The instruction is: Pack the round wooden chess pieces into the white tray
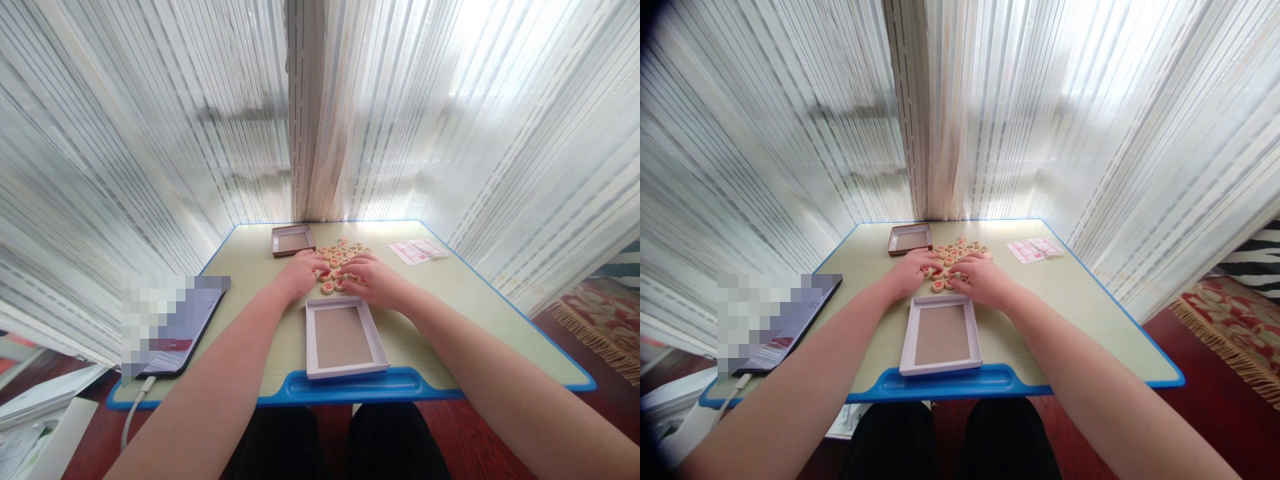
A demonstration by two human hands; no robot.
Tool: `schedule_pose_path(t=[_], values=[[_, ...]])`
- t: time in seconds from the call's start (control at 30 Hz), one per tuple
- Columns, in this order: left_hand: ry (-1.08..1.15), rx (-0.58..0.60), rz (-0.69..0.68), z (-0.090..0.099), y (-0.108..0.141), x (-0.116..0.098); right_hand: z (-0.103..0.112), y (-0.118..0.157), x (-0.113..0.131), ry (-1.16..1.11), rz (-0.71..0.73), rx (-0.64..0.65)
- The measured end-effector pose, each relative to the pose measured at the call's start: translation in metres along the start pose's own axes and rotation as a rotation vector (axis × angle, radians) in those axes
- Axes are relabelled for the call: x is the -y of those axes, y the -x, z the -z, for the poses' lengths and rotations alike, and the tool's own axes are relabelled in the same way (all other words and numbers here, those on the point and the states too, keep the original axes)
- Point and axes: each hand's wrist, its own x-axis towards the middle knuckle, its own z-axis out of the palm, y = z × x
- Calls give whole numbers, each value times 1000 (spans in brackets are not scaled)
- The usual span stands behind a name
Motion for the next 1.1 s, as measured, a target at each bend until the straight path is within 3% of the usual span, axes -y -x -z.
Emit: schedule_pose_path(t=[0.37,0.63,1.1], values=[[22,-46,1,-1,1,-1,7,-1,4,0,20,-17],[-94,25,-24,-1,1,-3,2,-2,-1,2,17,-29],[-17,-8,-44,-5,0,2,3,-1,-3,14,-6,-54]])
